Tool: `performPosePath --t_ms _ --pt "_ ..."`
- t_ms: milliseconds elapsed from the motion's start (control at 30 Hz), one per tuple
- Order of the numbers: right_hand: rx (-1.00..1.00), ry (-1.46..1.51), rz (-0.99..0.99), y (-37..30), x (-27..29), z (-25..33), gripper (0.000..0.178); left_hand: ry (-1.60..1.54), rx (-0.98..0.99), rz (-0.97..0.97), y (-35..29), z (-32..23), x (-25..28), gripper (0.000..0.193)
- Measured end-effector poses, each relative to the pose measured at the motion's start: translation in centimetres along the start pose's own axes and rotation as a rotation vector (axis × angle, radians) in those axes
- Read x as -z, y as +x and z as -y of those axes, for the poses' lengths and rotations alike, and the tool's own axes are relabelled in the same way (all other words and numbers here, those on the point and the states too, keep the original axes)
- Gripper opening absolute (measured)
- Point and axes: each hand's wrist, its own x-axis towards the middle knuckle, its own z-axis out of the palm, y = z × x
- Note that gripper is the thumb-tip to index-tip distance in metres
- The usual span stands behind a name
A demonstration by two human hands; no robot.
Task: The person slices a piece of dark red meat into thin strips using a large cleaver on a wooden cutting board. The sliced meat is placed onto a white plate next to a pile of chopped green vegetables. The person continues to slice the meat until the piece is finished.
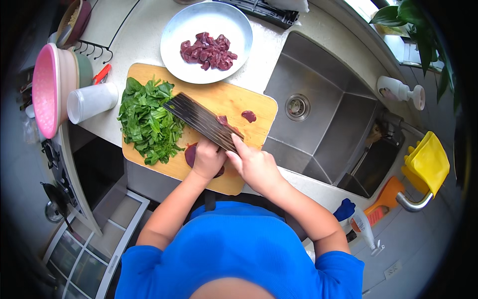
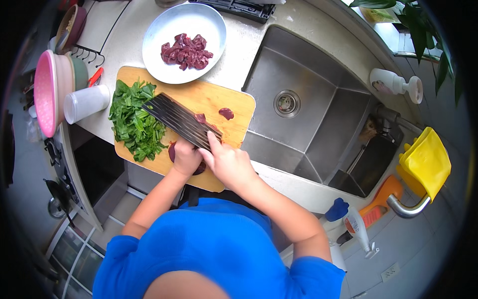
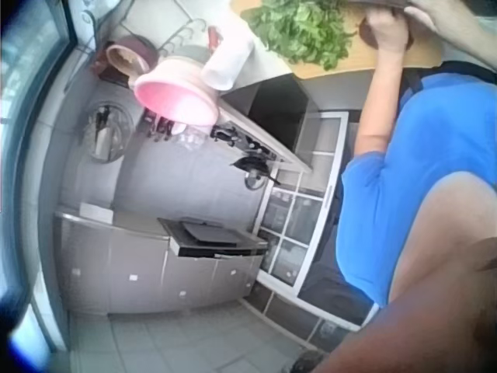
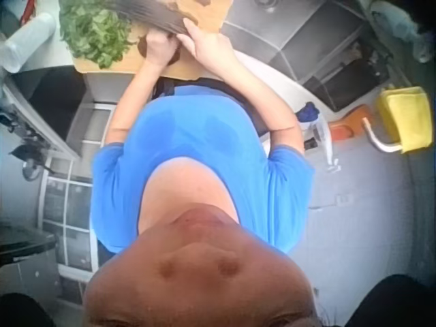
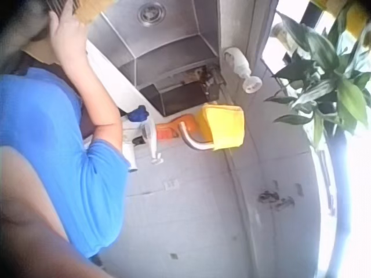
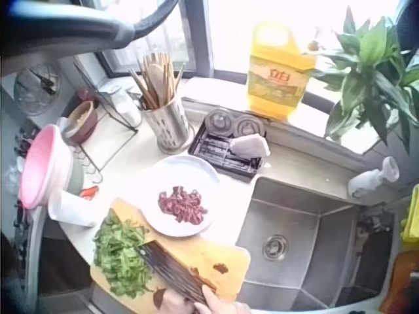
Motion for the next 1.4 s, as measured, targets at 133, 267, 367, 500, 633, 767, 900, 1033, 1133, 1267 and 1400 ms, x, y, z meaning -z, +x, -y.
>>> performPosePath --t_ms 133,267,367,500,633,767,900,1033,1133,1267,1400 --pt "0.056 0.159 -0.162 -6.2 0.4 -4.3 0.043 -0.069 0.040 0.004 -1.3 -3.1 0.3 0.022" --pt "0.035 0.341 -0.200 -7.8 2.9 -4.0 0.039 -0.049 0.039 -0.065 -0.7 -3.7 1.5 0.020" --pt "0.036 0.419 -0.189 -7.4 3.2 -3.7 0.039 0.000 -0.003 -0.085 -0.2 -3.1 2.0 0.017" --pt "0.079 0.363 -0.168 -6.2 2.9 -3.8 0.038 0.009 -0.020 -0.077 0.9 -2.9 1.7 0.018" --pt "0.134 0.279 -0.199 -5.8 2.2 -4.6 0.038 -0.010 -0.058 -0.057 1.4 -1.7 1.4 0.019" --pt "0.095 0.382 -0.205 -6.2 2.3 -4.6 0.038 -0.030 -0.029 -0.093 1.5 -1.7 1.3 0.018" --pt "-0.101 0.551 -0.064 -5.9 3.0 -4.2 0.039 -0.011 0.003 -0.077 1.5 -1.9 1.5 0.019" --pt "-0.023 0.661 -0.065 -5.0 1.9 -4.9 0.046 0.034 -0.058 0.002 2.0 -1.7 2.0 0.020" --pt "0.054 0.627 -0.188 -5.2 1.8 -4.7 0.046 -0.019 -0.029 -0.031 1.4 -1.4 2.2 0.021" --pt "0.024 0.493 -0.137 -6.2 2.6 -4.1 0.037 -0.023 -0.037 -0.068 2.0 -2.1 2.0 0.021" --pt "0.093 0.324 -0.105 -8.3 1.8 -4.6 0.037 -0.018 -0.101 -0.009 1.1 -0.8 1.5 0.022"
